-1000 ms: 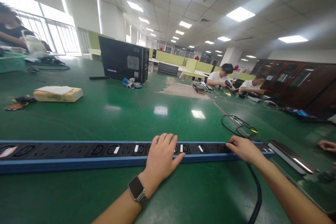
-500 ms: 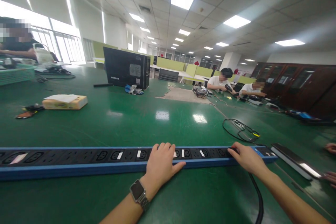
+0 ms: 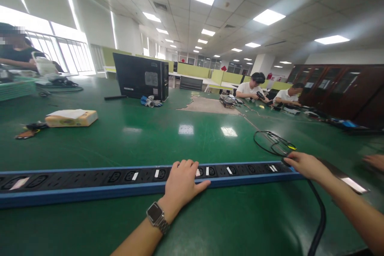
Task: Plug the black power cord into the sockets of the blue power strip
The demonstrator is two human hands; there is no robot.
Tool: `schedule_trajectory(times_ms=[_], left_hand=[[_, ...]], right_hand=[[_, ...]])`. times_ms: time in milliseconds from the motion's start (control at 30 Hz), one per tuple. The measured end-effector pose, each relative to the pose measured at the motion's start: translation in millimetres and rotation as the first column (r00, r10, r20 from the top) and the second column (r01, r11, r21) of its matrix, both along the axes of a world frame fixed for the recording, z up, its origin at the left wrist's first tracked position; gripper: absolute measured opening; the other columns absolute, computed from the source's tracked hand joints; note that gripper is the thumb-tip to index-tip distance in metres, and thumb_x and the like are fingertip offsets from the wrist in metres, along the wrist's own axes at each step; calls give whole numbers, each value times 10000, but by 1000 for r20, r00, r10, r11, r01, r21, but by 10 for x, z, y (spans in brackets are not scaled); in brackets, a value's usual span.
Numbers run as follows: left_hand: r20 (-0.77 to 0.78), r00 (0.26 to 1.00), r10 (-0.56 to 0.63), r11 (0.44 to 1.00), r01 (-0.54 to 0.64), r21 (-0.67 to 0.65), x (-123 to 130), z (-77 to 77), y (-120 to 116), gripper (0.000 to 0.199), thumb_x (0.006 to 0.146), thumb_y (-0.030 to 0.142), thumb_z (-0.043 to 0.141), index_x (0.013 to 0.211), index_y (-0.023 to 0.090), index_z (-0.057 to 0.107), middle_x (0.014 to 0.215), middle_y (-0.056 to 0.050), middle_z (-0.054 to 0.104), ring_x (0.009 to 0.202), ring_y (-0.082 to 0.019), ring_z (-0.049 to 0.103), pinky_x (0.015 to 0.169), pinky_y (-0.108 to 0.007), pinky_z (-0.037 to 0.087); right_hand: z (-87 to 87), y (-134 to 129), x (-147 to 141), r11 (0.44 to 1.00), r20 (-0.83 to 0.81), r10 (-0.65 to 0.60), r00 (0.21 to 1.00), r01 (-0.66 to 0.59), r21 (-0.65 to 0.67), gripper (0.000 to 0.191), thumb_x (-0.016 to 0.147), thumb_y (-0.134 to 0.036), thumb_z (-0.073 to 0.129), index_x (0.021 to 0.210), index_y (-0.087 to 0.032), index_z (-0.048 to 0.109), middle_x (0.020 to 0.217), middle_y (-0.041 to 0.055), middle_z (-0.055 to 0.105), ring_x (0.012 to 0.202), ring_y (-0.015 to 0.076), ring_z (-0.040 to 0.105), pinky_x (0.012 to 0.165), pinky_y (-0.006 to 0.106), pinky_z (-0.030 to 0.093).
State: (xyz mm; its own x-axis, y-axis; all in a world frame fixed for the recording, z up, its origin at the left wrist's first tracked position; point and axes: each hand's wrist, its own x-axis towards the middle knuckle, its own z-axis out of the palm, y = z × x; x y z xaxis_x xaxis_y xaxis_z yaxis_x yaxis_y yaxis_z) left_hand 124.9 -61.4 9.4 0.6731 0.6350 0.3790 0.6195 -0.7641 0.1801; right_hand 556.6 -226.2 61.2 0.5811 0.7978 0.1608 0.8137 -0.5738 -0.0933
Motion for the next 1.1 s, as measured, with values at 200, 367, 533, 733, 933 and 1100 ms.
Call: schedule_trajectory(times_ms=[200, 367, 533, 733, 933, 1100], left_hand=[[6, 1000, 13, 1000, -13, 5, 9, -5, -9, 527, 816, 595, 558, 1133, 177, 605, 1048, -92, 637, 1006, -277, 548, 913, -418, 374], [15, 1000, 2, 1000, -2, 8, 6, -21, -3, 544, 828, 610, 534, 1148, 175, 598, 1059, -88, 635, 1014, -277, 548, 932, -427, 362], [22, 1000, 0, 1000, 0, 12, 3, -30, -6, 543, 833, 603, 534, 1151, 168, 594, 1069, -93, 634, 1022, -279, 547, 931, -430, 366], [20, 1000, -4, 1000, 4, 10, 6, -45, -1, 532, 823, 595, 552, 1135, 166, 599, 1092, -98, 635, 1034, -285, 545, 935, -444, 368], [25, 1000, -4, 1000, 4, 10, -4, -36, -11, 544, 823, 599, 549, 1156, 170, 592, 1097, -95, 635, 1033, -283, 547, 938, -443, 371], [32, 999, 2, 1000, -2, 8, -7, -39, -18, 542, 816, 592, 565, 1156, 171, 593, 1086, -93, 636, 1025, -280, 548, 937, -442, 374]], right_hand=[[-244, -180, 232, 1000, -29, 16, 999, -16, 9, 450, 793, -538, 429, 915, -205, 706, 896, 81, 732, 831, 283, 665, 729, 361, 475], [-196, -163, 317, 997, -67, 72, 995, -72, -2, 461, 787, -557, 454, 961, -211, 703, 911, 67, 731, 840, 261, 662, 748, 339, 471], [-186, -149, 345, 995, -119, 88, 989, -93, -30, 478, 787, -569, 448, 941, -198, 706, 770, 62, 722, 726, 235, 663, 656, 311, 470], [-175, -87, 384, 993, -133, 105, 986, -112, -46, 497, 785, -592, 441, 916, -198, 714, 736, 64, 720, 676, 237, 658, 634, 324, 474], [-113, -36, 414, 985, -159, 136, 978, -151, -82, 506, 771, -574, 465, 957, -190, 738, 717, 62, 725, 651, 242, 664, 645, 338, 496], [-126, -76, 455, 985, -121, 170, 978, -172, -12, 520, 770, -592, 490, 972, -195, 757, 905, 77, 748, 711, 251, 687, 697, 349, 526]])
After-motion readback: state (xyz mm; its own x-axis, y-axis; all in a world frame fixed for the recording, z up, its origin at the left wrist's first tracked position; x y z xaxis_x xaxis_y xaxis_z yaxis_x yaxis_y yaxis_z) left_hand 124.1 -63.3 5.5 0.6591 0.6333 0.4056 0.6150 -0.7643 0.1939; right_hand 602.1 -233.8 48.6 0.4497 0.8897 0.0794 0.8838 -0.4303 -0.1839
